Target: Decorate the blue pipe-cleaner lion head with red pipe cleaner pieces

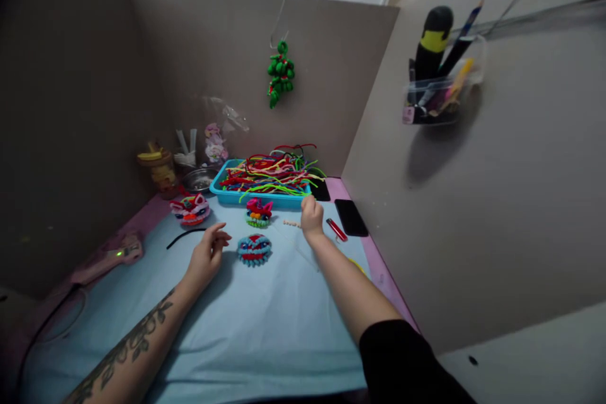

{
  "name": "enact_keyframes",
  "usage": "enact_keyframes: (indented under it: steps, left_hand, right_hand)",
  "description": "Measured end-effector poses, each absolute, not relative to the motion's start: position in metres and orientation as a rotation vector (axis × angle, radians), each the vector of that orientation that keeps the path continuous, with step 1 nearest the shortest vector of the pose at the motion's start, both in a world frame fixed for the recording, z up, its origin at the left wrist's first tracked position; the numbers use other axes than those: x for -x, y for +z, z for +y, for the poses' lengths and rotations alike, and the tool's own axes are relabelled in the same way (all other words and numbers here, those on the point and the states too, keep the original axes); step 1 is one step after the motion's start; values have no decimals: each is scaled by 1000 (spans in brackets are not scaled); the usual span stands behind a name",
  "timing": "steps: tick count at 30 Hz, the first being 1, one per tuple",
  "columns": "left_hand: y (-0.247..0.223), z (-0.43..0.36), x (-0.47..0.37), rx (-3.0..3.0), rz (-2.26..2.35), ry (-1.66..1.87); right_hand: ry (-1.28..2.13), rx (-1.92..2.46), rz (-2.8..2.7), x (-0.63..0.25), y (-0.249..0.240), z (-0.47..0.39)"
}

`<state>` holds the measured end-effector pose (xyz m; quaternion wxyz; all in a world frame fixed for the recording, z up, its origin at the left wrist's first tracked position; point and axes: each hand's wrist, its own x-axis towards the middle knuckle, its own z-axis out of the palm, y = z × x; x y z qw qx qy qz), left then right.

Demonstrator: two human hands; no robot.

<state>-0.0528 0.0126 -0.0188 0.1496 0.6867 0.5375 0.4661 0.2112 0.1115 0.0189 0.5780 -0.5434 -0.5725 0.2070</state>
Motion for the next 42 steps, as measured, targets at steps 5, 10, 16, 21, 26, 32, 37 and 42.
enact_keyframes:
  steps: [5, 10, 16, 21, 26, 32, 37, 42]
  left_hand:
    - [-14, 9, 54, -2161, 1547, 1404]
    - [-9, 7, 55, -2360, 1482, 1357]
    - [-5, 5, 51, -2422, 1424, 1259]
    - [-7, 4, 50, -2436, 1412, 1164]
    - [-8, 4, 51, -2483, 1378, 1121]
    - [-4, 6, 51, -2500, 1375, 1179]
    - [-6, 8, 56, -2413, 1435, 1264]
    - [-9, 10, 56, -2268, 1513, 1330]
  right_hand:
    - [250, 1394, -1635, -211, 44, 181]
    - [163, 1191, -2071, -175, 55, 223]
    - [165, 1191, -2295, -127, 61, 248]
    - [242, 1392, -2362, -92, 55, 254]
    - [371, 1324, -2135, -83, 55, 257]
    - [763, 770, -1624, -97, 73, 247]
    - [959, 764, -1474, -116, 65, 230]
    - [918, 905, -1429, -141, 53, 225]
